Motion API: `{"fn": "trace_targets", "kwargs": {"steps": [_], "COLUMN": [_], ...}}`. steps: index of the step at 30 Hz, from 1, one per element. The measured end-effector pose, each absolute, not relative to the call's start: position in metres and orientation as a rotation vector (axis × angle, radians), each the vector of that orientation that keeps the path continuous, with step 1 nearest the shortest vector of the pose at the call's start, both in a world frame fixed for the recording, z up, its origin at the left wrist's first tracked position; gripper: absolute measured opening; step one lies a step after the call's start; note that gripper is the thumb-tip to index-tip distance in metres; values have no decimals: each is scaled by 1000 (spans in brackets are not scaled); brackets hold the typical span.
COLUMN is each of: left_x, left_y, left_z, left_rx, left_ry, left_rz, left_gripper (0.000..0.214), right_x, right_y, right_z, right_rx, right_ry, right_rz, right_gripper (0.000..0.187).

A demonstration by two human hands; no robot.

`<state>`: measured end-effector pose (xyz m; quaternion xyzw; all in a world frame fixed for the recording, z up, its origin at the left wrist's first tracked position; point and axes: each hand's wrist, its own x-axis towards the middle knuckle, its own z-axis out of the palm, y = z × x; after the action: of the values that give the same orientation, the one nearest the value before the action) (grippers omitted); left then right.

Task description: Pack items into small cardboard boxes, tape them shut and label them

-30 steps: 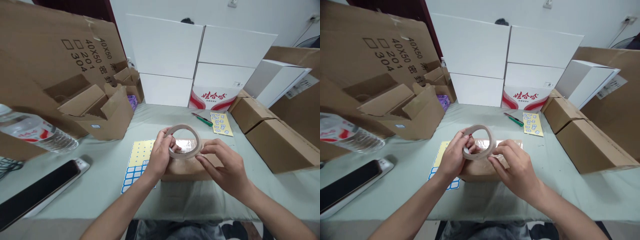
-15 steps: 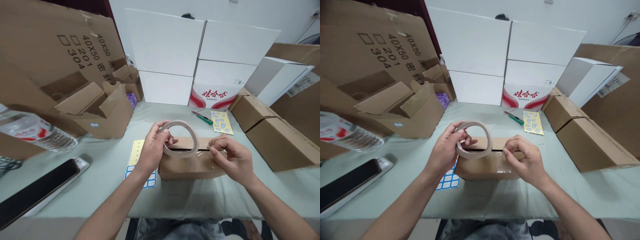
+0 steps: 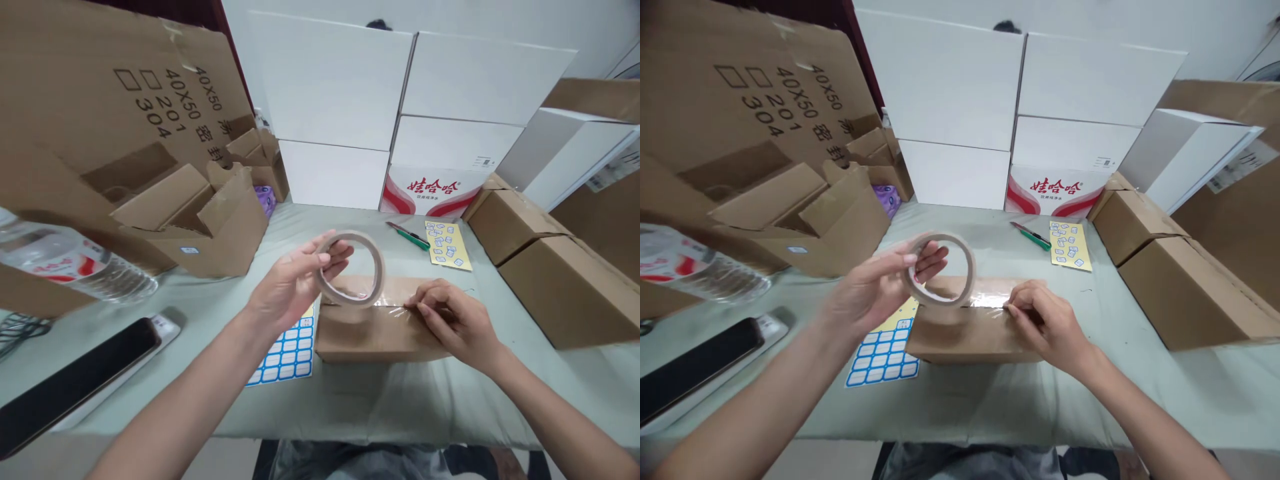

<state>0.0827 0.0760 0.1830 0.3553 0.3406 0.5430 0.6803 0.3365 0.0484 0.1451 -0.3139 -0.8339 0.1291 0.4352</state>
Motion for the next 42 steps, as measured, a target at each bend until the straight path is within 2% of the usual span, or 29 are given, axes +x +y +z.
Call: {"fn": "trace_targets", "kwargs": {"steps": [4, 7, 10, 15, 22, 31, 38, 42], "left_x": [96, 93, 88, 96, 97, 86, 85, 88], "left_y": [71, 68, 65, 63, 69, 73, 72, 72], "left_z": [168, 156, 158, 179, 191, 193, 203, 207], "left_rx": [919, 1358, 1828, 2391, 2431, 2543, 2571, 2485], "left_ry": [648, 863, 1127, 1127, 1157, 1203, 1272, 1292], "left_rz": [1317, 1380, 1407, 1279, 1109, 966, 655, 647], "left_gripper": [32, 37, 31, 28, 31, 31, 34, 30], "right_x": [346, 357, 366, 368, 363, 376, 376, 372], "right_y": [48, 48, 50, 54, 56, 62, 62, 63], "right_z": [140, 138, 139, 147, 151, 151, 153, 156], "right_rx": [-694, -701, -701, -677, -681, -725, -727, -697], "right_ry": [-2140, -2213, -2334, -2440, -2493, -2555, -2599, -2607], "right_rz": [240, 143, -14, -200, -213, -81, -140, -195], "right_gripper": [16, 17, 15, 14, 23, 20, 23, 21]}}
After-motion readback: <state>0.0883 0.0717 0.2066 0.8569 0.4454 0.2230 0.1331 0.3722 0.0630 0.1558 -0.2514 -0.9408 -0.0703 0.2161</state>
